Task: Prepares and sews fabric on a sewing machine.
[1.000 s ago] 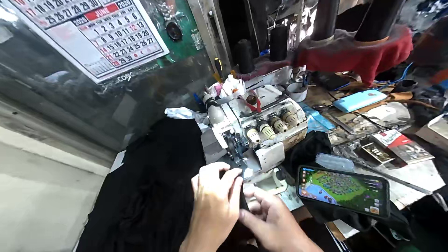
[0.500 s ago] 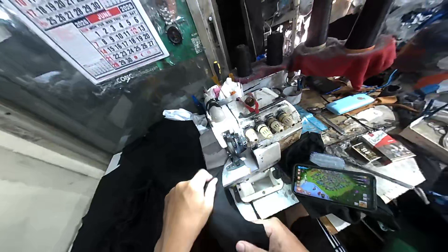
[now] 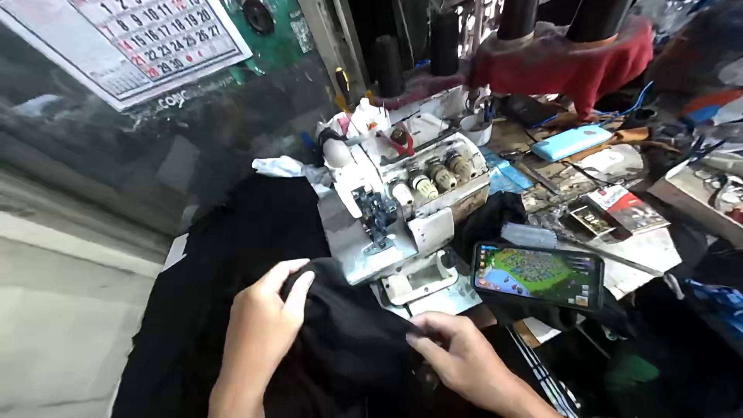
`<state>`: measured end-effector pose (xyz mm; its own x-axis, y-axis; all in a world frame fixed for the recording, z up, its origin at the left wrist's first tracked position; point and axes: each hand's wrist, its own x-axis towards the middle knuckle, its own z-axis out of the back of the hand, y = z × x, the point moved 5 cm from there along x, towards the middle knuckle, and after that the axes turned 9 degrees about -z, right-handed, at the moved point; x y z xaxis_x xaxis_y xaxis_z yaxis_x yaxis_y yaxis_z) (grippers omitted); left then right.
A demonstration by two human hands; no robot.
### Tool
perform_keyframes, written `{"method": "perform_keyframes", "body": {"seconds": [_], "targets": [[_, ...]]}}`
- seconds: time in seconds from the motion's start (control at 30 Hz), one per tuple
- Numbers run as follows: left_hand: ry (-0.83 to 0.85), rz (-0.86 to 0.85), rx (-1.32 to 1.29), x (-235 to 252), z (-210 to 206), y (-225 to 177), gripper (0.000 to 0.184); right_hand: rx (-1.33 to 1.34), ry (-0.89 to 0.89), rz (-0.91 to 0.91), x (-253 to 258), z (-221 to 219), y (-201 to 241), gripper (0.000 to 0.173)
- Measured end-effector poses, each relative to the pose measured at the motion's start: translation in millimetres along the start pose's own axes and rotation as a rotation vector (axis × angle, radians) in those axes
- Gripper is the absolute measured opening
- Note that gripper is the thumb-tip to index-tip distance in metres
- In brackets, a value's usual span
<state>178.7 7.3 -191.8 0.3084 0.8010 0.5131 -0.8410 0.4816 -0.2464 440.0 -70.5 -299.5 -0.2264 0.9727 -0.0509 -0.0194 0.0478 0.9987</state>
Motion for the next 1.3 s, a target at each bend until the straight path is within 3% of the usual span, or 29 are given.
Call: {"method": "perform_keyframes", "body": {"seconds": [0.07,0.13,0.2,0.27,0.37,0.47,0.63,0.7,0.8,0.87,0.97,1.13,1.3], "targets": [[0.034,-0.027,0.031,-16.9,1.6,-10.2,0.030,-0.068,0.027,0.053,11.2,-4.3,-0.2,0.020],[0.044,-0.052,-0.298,-30.4,-3.4,-42.8,0.024,-0.143,0.056,0.152,13.0,-5.8,2.7,0.020],[0.238,-0.087,-0.562,-36.8,-25.5,-69.1,0.029,-0.202,0.049,0.210,11.9,-8.5,11.7,0.021],[0.344,-0.132,-0.586,-37.5,-39.5,-75.5,0.027,-0.233,0.036,0.229,6.4,-10.6,24.6,0.020],[0.247,-0.182,-0.635,-33.1,-16.8,-68.8,0.012,-0.236,0.035,0.188,-5.4,-9.7,34.9,0.020],[0.172,-0.184,-0.686,-35.7,18.3,-55.2,0.011,-0.179,0.101,0.122,-20.6,-8.1,21.5,0.020],[0.082,-0.151,-0.714,-51.2,47.5,-36.1,0.016,-0.299,0.233,-0.216,-48.4,-8.3,-62.6,0.026],[0.099,-0.164,-0.767,-54.6,45.6,-37.2,0.012,-0.410,0.210,-0.290,-49.7,-13.6,-90.9,0.031],[0.162,-0.204,-0.784,-53.4,41.7,-46.0,0.014,-0.505,0.144,-0.242,-29.6,-40.2,-87.6,0.044],[0.200,-0.217,-0.773,-51.0,41.6,-51.6,0.015,-0.593,0.241,-0.208,-6.7,-61.4,-81.2,0.048],[0.254,-0.234,-0.715,-50.0,42.9,-53.4,0.015,-0.605,0.384,-0.044,24.3,-77.8,-91.7,0.038],[0.231,-0.266,-0.593,-58.2,33.6,-54.4,0.013,-0.544,0.436,0.000,4.1,-45.1,-93.7,0.041],[0.225,-0.359,-0.693,-55.3,-9.0,-73.0,0.014,-0.370,0.384,-0.057,-25.6,-9.3,-99.1,0.037]]}}
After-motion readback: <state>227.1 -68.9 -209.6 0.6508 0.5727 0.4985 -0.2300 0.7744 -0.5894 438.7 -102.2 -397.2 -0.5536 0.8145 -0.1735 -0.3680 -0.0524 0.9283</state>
